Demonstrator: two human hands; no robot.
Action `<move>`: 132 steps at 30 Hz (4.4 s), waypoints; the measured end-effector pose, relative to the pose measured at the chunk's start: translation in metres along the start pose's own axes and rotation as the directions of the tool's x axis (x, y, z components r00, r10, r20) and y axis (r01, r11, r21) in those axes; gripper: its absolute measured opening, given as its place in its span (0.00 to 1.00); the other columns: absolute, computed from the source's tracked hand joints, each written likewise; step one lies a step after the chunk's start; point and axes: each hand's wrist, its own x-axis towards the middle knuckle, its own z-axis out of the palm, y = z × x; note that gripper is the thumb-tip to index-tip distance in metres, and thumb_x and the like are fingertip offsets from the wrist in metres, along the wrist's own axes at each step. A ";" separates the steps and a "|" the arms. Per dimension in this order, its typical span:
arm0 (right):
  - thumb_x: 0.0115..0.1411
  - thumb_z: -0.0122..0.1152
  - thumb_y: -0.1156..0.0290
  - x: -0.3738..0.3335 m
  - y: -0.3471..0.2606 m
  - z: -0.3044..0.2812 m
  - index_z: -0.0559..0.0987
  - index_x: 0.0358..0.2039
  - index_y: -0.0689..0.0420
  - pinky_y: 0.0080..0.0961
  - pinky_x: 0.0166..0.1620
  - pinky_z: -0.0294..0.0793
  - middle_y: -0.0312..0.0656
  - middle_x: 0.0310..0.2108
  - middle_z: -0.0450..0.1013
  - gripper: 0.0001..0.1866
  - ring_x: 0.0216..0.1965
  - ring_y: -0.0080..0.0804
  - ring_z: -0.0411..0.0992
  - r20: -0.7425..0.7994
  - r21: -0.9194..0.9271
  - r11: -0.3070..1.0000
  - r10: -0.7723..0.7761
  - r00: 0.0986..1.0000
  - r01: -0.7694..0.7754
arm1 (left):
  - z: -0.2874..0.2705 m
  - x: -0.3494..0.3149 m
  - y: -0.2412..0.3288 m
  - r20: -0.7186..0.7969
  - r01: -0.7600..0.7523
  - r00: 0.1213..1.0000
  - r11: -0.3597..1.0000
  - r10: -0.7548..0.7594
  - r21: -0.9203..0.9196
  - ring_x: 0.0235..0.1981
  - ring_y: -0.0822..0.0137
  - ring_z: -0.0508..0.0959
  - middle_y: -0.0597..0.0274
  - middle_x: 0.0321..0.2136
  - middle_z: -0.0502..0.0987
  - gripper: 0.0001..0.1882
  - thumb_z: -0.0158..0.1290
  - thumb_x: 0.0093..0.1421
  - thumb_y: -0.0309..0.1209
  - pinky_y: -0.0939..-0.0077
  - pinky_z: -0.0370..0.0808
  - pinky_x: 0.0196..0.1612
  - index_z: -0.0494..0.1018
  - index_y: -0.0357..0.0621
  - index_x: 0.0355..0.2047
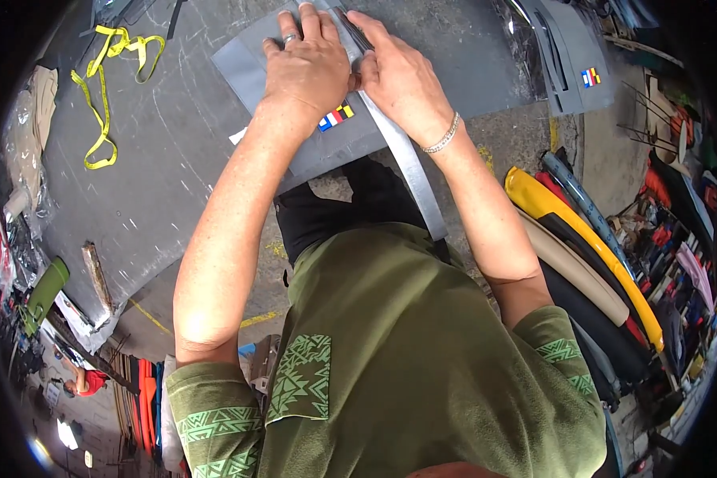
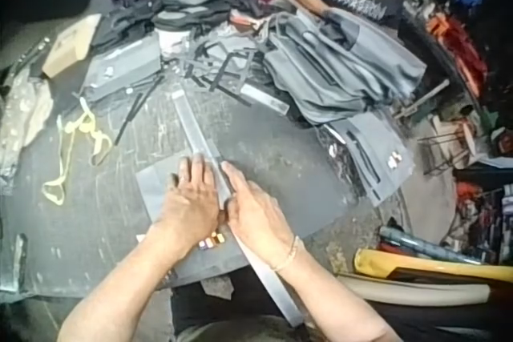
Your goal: Cutting rectangular sections out of gray fabric using a metal ruler and a utility knife on a workbench.
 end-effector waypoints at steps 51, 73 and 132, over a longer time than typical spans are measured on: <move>0.64 0.53 0.78 -0.106 0.005 -0.032 0.64 0.69 0.51 0.51 0.49 0.77 0.59 0.44 0.76 0.31 0.45 0.60 0.77 0.141 -0.025 0.994 0.109 0.984 -0.107 | -0.019 -0.001 0.007 0.078 0.057 0.996 0.996 -0.051 -0.074 0.74 0.38 0.53 0.37 0.73 0.53 0.55 0.63 0.58 0.55 0.44 0.60 0.70 0.52 0.26 0.71; 0.59 0.67 0.80 -0.119 0.048 -0.117 0.79 0.52 0.59 0.21 0.48 0.78 0.42 0.48 0.75 0.19 0.43 0.26 0.78 0.003 0.269 0.937 0.232 0.973 -0.224 | -0.017 -0.002 0.004 0.127 0.074 0.990 0.995 -0.065 -0.067 0.75 0.37 0.50 0.33 0.73 0.48 0.58 0.63 0.58 0.56 0.44 0.56 0.73 0.49 0.24 0.71; 0.76 0.41 0.46 0.059 0.024 0.022 0.65 0.69 0.49 0.17 0.17 0.58 0.31 0.25 0.67 0.29 0.16 0.18 0.58 0.223 0.949 0.229 0.006 0.975 -0.218 | -0.023 -0.002 0.006 0.097 0.011 0.995 0.997 -0.003 -0.074 0.72 0.29 0.53 0.26 0.71 0.52 0.56 0.64 0.58 0.53 0.45 0.57 0.72 0.49 0.28 0.72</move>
